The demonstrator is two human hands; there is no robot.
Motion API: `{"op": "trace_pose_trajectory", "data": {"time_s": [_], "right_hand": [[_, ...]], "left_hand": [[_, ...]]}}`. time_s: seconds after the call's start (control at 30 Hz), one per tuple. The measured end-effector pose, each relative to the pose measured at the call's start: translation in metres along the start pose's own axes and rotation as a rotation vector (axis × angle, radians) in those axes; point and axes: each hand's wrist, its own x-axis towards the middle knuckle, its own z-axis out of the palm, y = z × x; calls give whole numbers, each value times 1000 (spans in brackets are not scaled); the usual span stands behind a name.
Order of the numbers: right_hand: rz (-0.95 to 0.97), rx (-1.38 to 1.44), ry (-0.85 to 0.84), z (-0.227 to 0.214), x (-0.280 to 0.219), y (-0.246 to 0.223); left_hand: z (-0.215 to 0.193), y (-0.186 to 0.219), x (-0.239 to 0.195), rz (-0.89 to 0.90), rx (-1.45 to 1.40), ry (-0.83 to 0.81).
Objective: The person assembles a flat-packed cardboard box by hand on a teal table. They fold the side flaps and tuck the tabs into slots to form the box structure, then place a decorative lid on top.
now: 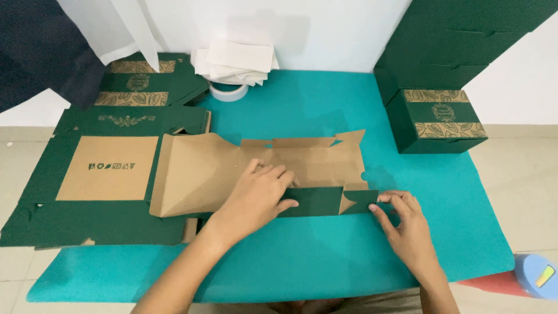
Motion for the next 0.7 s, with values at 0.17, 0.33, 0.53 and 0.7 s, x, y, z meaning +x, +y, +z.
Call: {"op": "trace_pose_trajectory", "data": {"time_s": [0.17,0.33,0.53,0.7], "right_hand": [[-150,21,78,-2,7,-28],[-295,21,104,-2,13,-49],[-365,-82,193,4,12,-52],[-452,-85,170,1,20,-60]], "left_hand": [[10,13,-10,71,-132,53],[17,18,-12,115,-146,-2],[23,22,-14,134,81,-49],[27,24,-15,131,113,24]]}}
